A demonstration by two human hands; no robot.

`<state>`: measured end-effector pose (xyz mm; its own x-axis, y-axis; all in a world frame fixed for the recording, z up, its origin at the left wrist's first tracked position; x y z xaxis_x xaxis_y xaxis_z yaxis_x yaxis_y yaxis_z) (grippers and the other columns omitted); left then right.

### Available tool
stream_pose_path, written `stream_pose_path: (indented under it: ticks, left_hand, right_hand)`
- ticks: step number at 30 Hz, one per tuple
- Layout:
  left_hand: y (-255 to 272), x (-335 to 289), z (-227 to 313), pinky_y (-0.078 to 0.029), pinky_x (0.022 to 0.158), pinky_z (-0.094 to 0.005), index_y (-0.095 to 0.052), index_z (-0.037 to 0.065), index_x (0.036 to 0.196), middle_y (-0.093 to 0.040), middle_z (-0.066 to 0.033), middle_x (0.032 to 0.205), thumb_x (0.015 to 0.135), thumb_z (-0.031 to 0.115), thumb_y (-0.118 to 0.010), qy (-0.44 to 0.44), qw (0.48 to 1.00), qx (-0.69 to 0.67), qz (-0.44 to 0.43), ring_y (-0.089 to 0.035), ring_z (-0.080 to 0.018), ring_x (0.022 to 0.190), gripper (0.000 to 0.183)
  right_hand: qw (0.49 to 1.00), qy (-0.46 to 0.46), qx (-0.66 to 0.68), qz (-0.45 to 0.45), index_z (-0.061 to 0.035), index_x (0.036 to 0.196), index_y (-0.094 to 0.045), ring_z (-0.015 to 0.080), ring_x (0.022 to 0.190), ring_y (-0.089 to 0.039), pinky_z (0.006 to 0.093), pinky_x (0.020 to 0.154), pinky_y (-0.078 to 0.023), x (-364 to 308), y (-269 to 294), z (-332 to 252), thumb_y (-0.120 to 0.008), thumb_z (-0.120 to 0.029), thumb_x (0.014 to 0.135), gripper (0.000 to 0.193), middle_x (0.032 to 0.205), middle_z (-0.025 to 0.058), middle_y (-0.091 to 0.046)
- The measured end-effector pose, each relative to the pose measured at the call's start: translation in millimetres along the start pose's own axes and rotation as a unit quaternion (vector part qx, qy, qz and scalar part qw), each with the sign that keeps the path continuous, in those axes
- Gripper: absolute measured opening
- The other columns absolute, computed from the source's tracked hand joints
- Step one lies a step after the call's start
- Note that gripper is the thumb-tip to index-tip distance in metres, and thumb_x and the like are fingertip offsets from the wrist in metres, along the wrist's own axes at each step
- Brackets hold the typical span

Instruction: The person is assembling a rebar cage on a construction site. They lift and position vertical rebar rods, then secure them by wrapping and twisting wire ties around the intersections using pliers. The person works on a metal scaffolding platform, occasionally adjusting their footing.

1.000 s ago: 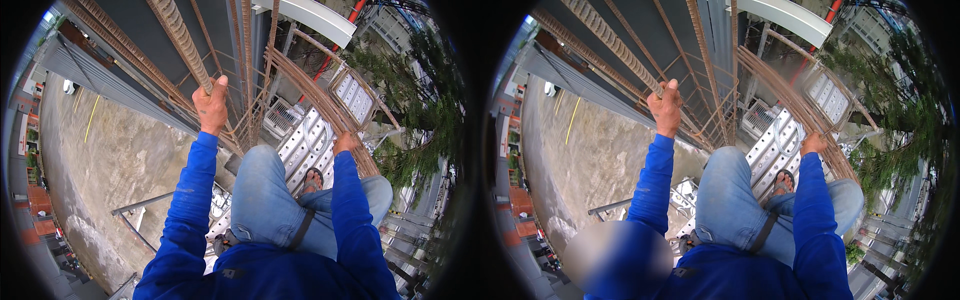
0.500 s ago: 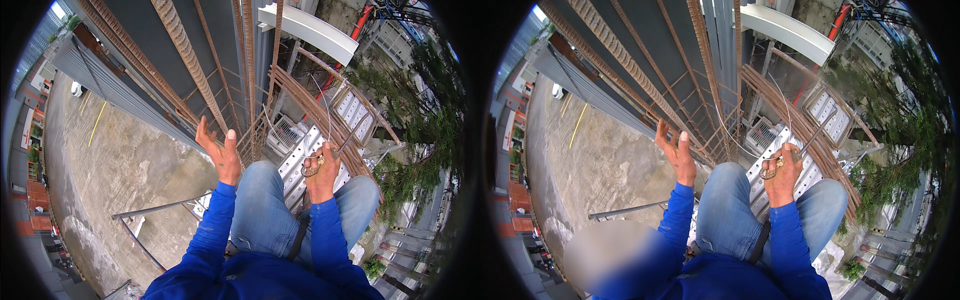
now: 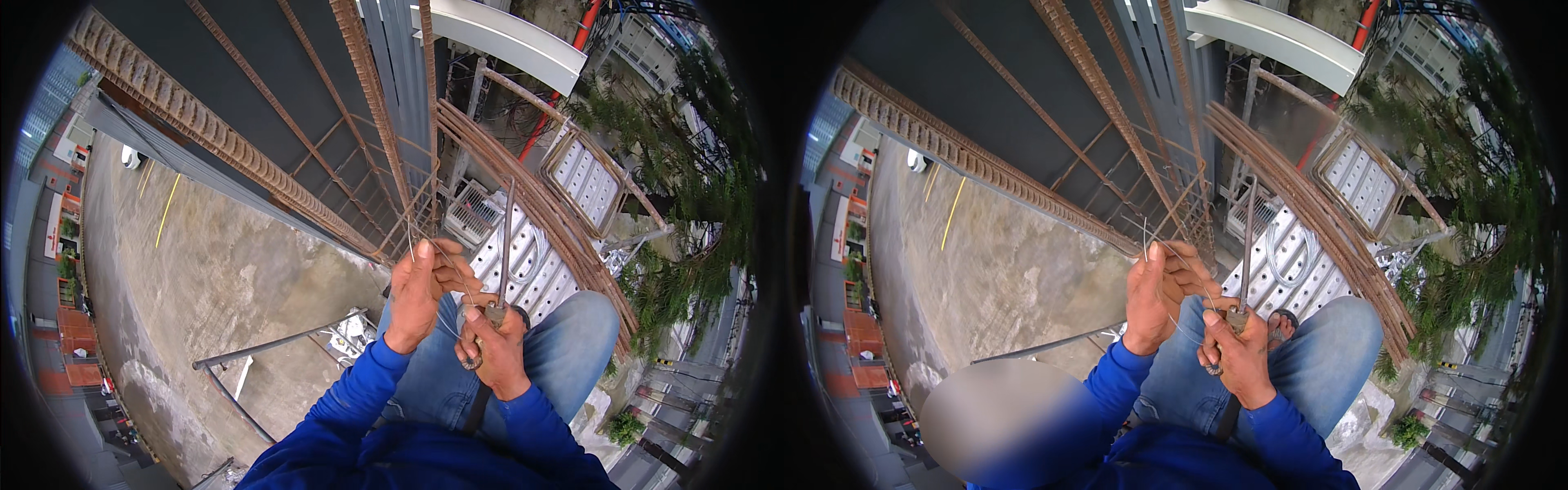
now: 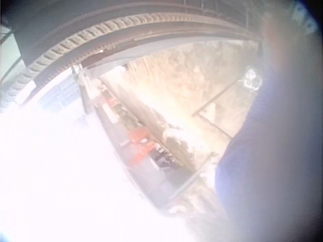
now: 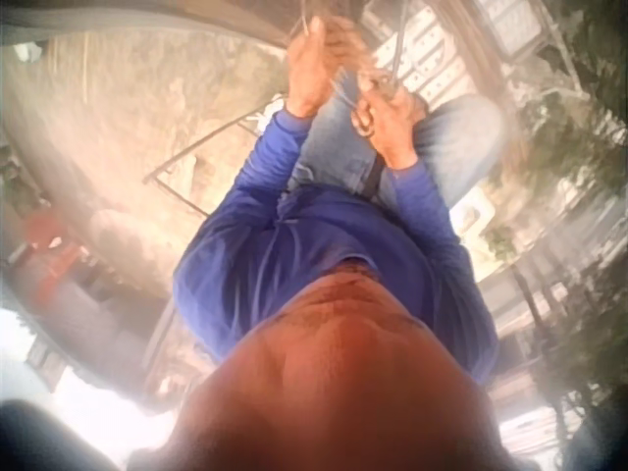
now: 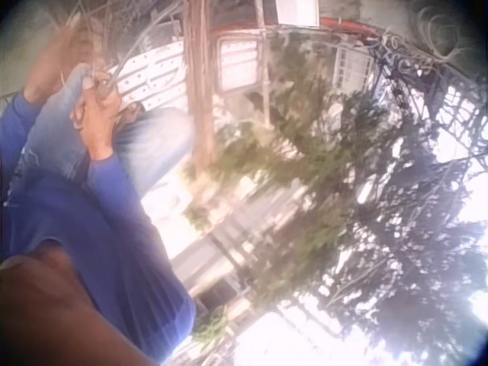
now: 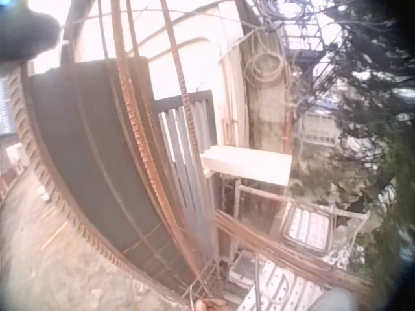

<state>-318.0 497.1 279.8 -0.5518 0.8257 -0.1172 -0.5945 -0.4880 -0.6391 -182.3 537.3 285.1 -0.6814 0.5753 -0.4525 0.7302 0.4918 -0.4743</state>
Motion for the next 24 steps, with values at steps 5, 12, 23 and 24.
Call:
stream_pose_path:
  ticks: [5,12,23,24]
  left_hand:
    - [11.4,2.3,-13.4,-0.056,0.065,-0.0368,-0.053,0.0,0.088,-0.061,-0.0133,0.071,0.104,0.047,-0.035,0.017,0.994,0.08,0.065,-0.066,-0.0254,0.065,0.052]
    - [14.7,18.2,-43.4,-0.049,0.05,-0.0269,-0.054,0.003,0.08,-0.055,-0.0078,0.056,0.103,0.047,-0.036,0.02,0.981,0.17,0.093,-0.057,-0.0154,0.05,0.053]
    - [-4.4,16.2,-2.0,-0.016,0.116,-0.0545,-0.07,0.016,0.11,-0.043,-0.0151,0.145,0.094,0.031,-0.058,-0.343,0.636,0.691,-0.016,-0.027,-0.0377,0.142,0.024]
    - [-2.7,17.9,8.1,-0.016,0.116,-0.055,-0.071,0.016,0.105,-0.046,-0.0126,0.143,0.094,0.032,-0.058,-0.338,0.608,0.716,-0.063,-0.027,-0.0368,0.142,0.024]
  right_hand:
    - [0.969,0.021,-0.237,-0.06,0.0064,0.121,-0.054,0.0052,0.052,-0.045,0.0222,0.05,-0.04,-0.8,7.3,3.5,-0.076,-0.02,0.085,0.05,0.063,-0.003,-0.048]
    - [0.862,0.235,-0.449,0.027,0.0045,0.101,-0.064,0.0115,0.053,-0.049,0.0294,0.052,-0.041,-2.9,3.4,5.8,-0.068,-0.016,0.09,0.024,0.061,0.0049,-0.054]
    - [0.981,-0.003,-0.195,0.025,0.0034,0.089,-0.066,0.0034,0.048,-0.039,0.0228,0.044,-0.032,-5.9,23.1,-26.9,-0.068,-0.017,0.091,0.02,0.058,-0.0035,-0.051]
    - [0.981,0.009,-0.196,0.008,0.003,0.088,-0.066,0.003,0.048,-0.041,0.0224,0.044,-0.032,-7.0,25.5,-29.1,-0.069,-0.02,0.091,0.024,0.059,-0.0033,-0.052]
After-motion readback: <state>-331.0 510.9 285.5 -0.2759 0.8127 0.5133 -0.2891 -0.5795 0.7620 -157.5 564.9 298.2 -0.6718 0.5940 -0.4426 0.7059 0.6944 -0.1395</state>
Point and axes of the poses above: each hand's wrist, its own x-axis towards the middle knuckle, its own y-axis out of the back of the hand, z = x × y, the point moved 3 cm from there along x, towards the middle knuckle
